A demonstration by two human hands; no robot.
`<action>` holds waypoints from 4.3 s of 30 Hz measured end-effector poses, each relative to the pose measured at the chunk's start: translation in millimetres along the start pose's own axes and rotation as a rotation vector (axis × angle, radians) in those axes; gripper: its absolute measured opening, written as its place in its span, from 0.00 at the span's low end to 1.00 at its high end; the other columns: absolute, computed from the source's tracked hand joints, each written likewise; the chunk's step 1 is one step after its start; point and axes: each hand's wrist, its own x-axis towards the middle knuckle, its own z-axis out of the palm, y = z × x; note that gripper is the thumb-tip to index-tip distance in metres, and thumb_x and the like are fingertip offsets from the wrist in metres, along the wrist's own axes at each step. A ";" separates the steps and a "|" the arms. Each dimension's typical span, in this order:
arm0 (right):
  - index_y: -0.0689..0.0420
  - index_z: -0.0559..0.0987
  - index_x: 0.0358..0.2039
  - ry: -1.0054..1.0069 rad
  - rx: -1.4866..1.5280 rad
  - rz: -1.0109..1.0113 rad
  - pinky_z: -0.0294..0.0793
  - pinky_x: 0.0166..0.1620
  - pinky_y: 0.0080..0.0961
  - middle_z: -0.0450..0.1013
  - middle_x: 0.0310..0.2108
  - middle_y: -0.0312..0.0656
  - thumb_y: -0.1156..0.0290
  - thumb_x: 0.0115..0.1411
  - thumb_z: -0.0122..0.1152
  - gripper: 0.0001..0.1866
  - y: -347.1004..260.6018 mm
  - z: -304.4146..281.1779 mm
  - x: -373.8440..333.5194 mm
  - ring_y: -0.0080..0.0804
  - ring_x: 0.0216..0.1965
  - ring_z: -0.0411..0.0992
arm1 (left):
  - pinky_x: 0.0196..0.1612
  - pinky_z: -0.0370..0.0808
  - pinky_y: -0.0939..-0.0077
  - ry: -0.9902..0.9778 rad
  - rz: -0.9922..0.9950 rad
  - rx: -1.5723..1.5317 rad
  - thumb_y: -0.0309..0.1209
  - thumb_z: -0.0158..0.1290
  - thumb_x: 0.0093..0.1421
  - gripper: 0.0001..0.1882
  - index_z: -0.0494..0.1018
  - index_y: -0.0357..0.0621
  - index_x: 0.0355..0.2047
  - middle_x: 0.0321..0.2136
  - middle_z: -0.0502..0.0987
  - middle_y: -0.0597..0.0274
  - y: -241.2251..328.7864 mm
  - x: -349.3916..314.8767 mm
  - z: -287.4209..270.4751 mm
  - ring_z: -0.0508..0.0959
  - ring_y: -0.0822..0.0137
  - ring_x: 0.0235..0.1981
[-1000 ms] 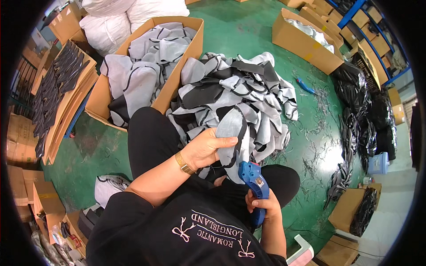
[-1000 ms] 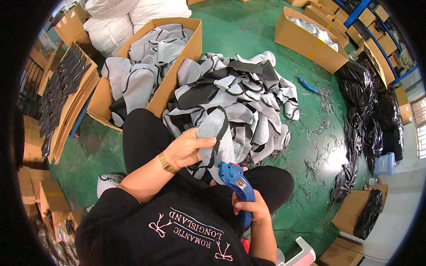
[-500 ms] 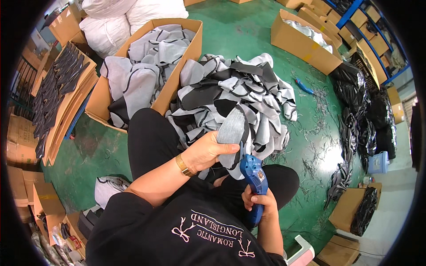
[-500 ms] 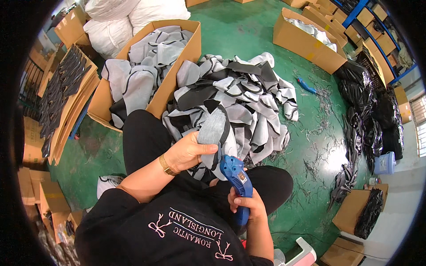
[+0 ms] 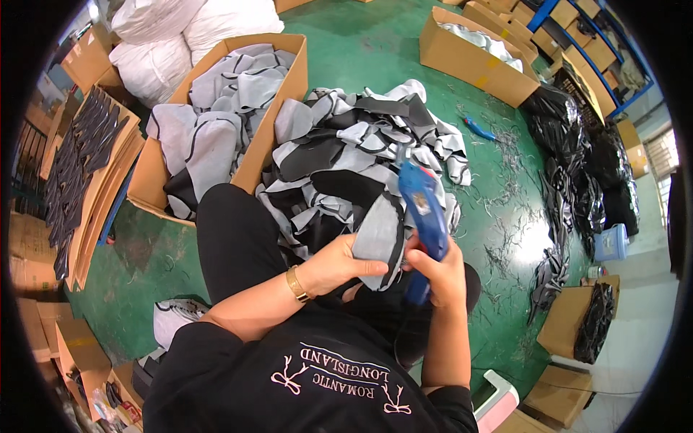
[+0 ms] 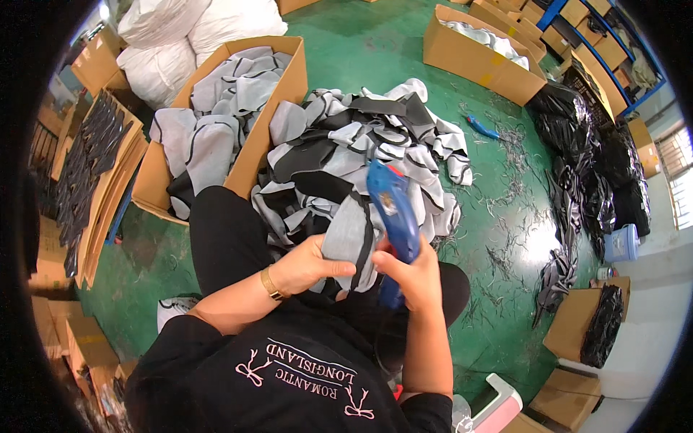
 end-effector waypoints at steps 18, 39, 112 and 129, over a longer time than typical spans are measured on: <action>0.65 0.74 0.38 -0.071 -0.057 0.234 0.72 0.28 0.22 0.72 0.26 0.37 0.77 0.45 0.67 0.18 12.8 -30.4 -48.6 0.24 0.22 0.71 | 0.43 0.74 0.77 0.254 0.182 -0.113 0.30 0.51 0.63 0.10 0.73 0.37 0.42 0.38 0.78 0.63 20.9 9.4 -31.5 0.77 0.74 0.37; 0.66 0.75 0.35 -0.115 -0.103 0.245 0.72 0.25 0.21 0.72 0.25 0.39 0.81 0.43 0.63 0.15 24.4 -18.7 -55.7 0.26 0.20 0.71 | 0.24 0.62 0.86 0.358 0.246 0.296 0.26 0.54 0.58 0.05 0.73 0.38 0.32 0.22 0.70 0.76 28.6 -3.1 -26.0 0.63 0.85 0.22; 0.61 0.71 0.40 -0.085 0.544 0.220 0.66 0.26 0.24 0.63 0.23 0.34 0.71 0.46 0.64 0.19 54.6 -68.6 40.3 0.26 0.25 0.63 | 0.33 0.72 0.59 0.636 0.349 1.410 0.19 0.50 0.41 0.12 0.74 0.47 0.28 0.26 0.73 0.57 -29.2 118.7 -155.9 0.75 0.53 0.30; 0.68 0.71 0.47 -0.079 0.045 -0.304 0.75 0.41 0.26 0.74 0.39 0.48 0.74 0.41 0.68 0.31 12.1 -12.2 17.3 0.33 0.38 0.74 | 0.49 0.70 0.70 -0.247 0.571 0.512 0.19 0.52 0.49 0.07 0.73 0.42 0.17 0.42 0.77 0.55 49.5 17.6 -43.8 0.75 0.62 0.46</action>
